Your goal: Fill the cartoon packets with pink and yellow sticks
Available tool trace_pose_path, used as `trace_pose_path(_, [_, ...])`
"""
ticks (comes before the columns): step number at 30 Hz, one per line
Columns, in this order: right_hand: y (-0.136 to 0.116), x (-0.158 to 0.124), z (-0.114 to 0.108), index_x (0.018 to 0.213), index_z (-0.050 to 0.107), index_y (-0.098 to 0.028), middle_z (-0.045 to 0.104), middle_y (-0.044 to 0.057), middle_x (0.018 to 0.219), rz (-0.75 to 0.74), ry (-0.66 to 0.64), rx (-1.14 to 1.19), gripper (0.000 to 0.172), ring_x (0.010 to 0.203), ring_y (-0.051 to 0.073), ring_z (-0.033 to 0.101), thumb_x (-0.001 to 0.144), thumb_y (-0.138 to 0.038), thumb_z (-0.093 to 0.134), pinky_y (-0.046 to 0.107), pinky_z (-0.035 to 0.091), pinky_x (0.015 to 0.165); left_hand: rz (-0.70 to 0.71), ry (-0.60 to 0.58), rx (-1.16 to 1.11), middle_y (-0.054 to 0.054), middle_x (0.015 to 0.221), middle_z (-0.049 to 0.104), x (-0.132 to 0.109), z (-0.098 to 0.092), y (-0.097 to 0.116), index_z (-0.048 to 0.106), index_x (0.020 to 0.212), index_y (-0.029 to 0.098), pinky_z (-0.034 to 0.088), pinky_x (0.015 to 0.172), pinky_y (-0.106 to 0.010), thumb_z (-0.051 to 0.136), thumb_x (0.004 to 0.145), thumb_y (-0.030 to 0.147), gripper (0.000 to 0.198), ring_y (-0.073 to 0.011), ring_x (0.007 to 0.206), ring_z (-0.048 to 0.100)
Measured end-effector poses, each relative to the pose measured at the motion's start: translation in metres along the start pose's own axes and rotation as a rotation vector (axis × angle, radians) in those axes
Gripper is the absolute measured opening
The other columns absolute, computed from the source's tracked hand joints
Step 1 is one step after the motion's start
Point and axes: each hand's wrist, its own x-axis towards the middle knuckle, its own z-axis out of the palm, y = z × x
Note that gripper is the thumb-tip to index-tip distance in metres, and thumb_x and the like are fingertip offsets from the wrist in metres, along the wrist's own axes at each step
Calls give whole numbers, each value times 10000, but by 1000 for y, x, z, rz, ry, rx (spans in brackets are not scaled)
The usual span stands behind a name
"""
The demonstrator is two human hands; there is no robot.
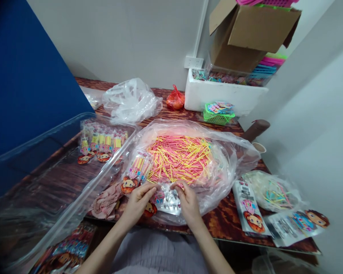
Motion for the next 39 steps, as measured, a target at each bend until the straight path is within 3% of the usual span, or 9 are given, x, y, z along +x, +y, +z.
trace_pose_path(4, [-27,25,-1,845,664,-225,712,13,808,102,149,460,155,777,190,645,836,-380,654,329,492,777,-10,-18,-32,-56,923,732,0,5,3,754,919,182,477,807,-271,561,888,308,232,-190,873,644])
trace_pose_path(8, [-46,37,6,864,688,-235,747,27,903,176,93,781,144,937,221,675,790,-354,723,400,483,918,-42,-19,-77,-61,909,732,3,10,4,758,899,172,476,792,-274,577,872,321,235,-197,860,642])
trace_pose_path(14, [-49,22,12,835,720,-208,760,71,926,332,-17,667,213,1032,273,653,755,-403,745,435,457,957,-64,-57,-108,-57,888,729,3,10,5,762,930,173,466,772,-275,573,873,332,254,-198,838,636])
trace_pose_path(19, [-54,17,13,945,705,-232,705,64,1154,317,-177,477,234,1149,258,586,791,-407,719,422,408,1005,-70,-26,-121,-55,855,722,1,12,4,770,893,170,470,766,-278,595,852,332,242,-198,814,631])
trace_pose_path(24, [-59,24,22,898,698,-222,720,77,1105,286,-156,582,229,1120,259,606,790,-423,713,400,463,932,-102,27,-200,-56,938,732,3,13,0,763,932,176,477,824,-287,614,831,311,225,-207,885,642])
trace_pose_path(29, [-64,33,13,1060,681,-233,732,89,1082,397,-245,573,348,1014,266,664,789,-451,707,421,502,861,-90,44,-214,-49,933,726,6,10,-6,759,928,179,484,832,-288,616,834,304,212,-200,885,646])
trace_pose_path(34, [-74,48,-5,1024,699,-213,754,85,1017,275,-133,593,301,1068,253,649,832,-443,665,440,403,1028,-80,63,-205,-41,940,730,7,13,-9,760,914,193,484,838,-285,622,834,297,191,-195,891,647])
trace_pose_path(39, [-76,56,5,927,701,-216,764,74,972,237,-140,673,234,1039,246,670,842,-429,654,451,362,1071,-89,40,-233,-49,950,732,7,18,-8,752,907,181,484,832,-285,625,831,300,190,-196,891,649])
